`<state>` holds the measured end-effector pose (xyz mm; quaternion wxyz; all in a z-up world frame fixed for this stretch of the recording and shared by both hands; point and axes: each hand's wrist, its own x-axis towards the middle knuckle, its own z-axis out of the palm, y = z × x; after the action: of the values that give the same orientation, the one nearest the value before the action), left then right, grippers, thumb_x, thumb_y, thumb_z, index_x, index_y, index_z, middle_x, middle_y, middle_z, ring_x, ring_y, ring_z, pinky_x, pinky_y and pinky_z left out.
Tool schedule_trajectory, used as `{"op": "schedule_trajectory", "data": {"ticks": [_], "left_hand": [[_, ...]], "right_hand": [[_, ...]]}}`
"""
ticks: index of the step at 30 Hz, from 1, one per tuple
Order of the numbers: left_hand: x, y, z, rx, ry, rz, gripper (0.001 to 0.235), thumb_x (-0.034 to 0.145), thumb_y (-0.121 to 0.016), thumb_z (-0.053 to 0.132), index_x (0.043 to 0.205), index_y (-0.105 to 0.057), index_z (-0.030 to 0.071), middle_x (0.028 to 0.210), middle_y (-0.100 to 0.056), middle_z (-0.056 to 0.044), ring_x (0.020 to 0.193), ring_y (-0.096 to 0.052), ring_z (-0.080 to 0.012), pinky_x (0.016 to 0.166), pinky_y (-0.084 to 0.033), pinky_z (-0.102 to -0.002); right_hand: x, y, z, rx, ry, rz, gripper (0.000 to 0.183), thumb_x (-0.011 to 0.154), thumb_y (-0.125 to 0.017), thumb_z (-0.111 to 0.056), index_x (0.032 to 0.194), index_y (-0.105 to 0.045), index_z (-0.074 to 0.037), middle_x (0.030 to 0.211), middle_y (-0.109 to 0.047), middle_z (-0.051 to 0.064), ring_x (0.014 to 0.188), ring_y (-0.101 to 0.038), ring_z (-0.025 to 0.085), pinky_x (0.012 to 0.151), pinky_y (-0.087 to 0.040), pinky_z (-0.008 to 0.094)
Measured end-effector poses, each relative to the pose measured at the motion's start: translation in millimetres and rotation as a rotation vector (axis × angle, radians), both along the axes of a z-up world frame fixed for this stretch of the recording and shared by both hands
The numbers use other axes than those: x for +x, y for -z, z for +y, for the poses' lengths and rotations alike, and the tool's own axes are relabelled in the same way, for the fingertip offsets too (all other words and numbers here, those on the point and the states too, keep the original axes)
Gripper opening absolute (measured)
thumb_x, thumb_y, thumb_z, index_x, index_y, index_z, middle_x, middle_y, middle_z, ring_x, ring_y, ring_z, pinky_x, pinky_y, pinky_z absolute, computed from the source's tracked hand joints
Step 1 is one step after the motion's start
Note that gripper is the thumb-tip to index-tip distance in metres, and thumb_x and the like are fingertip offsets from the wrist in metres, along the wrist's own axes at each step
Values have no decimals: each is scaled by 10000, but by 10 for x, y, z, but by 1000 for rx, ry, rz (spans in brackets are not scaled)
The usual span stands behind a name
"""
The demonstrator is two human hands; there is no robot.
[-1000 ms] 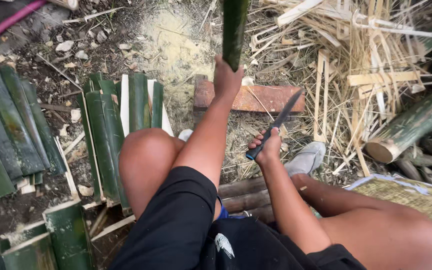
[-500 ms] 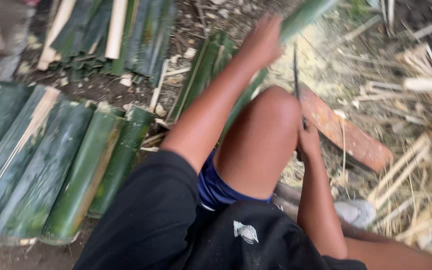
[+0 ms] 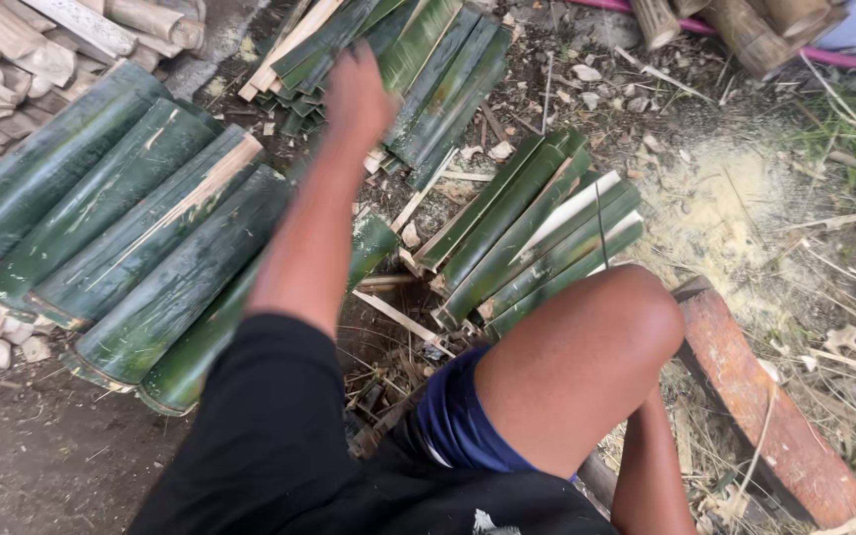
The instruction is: The person sits on the ground and uses a knife to split bamboo strips into thinner pieces. They repeatedly pick up bamboo sections, split them on a brick, and place the finished pieces into a pile.
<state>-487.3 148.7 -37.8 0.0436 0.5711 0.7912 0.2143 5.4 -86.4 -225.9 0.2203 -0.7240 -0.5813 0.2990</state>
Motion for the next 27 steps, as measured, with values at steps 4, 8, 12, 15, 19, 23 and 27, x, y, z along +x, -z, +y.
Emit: {"op": "schedule_trajectory", "data": {"ticks": [4,8,12,15,19,23,27], "left_hand": [[-541,-195,306,143,72,246,696,821,-868,264,1369,-504,37,1369,-532,-239,1327,-476,-443,1043,-338,-699],[132,638,40,-146,140,46,476,907,-748,189,1324,-573,41,1218,-625,-191,1126,-635,-407,933,-520,-518],[1241,1770,-699,-513,277,-251,339,853,-719,196,1165,-707,65,1137,-704,-227,1075,-684,-396,919,-541,-513],[1858,2305,-1080,-230,383,67,936,452,-910,391,1221,-578,-25,1169,-632,-238,1081,-632,-482,741,-542,-649],[2216,2671,-1233,-216,228,224,599,755,-767,180,1278,-526,15,1180,-659,-174,1075,-687,-378,833,-567,-524],[2187,2529,-1217,-393,253,-41,668,829,-743,200,1381,-451,-40,1140,-669,-242,1027,-697,-413,855,-578,-519],[2219,1884,-1131,-532,186,-321,750,769,-813,363,1277,-438,-41,1155,-667,-275,1070,-657,-442,935,-521,-503]], "right_hand": [[49,-34,-211,-5,-18,1,387,998,-627,-413,1092,-624,-39,760,-585,72,584,-509,157,544,-434,370],[124,31,-328,-14,-1,3,391,997,-634,-412,1094,-629,-33,757,-593,74,585,-517,156,549,-440,370],[248,23,-589,-32,10,-11,396,996,-640,-411,1096,-635,-28,754,-600,77,587,-524,155,554,-446,370],[282,9,-601,-25,-6,-16,399,995,-645,-410,1098,-639,-24,752,-606,79,588,-529,155,558,-451,370],[309,-17,-689,-37,-29,-14,404,994,-652,-408,1100,-644,-18,749,-613,81,590,-537,154,563,-457,370],[267,3,-750,-31,21,-5,409,994,-658,-407,1102,-650,-13,746,-621,84,591,-544,153,568,-464,370],[336,39,-505,19,110,-2,413,993,-665,-406,1104,-656,-8,744,-628,86,593,-551,152,573,-470,370]]}}
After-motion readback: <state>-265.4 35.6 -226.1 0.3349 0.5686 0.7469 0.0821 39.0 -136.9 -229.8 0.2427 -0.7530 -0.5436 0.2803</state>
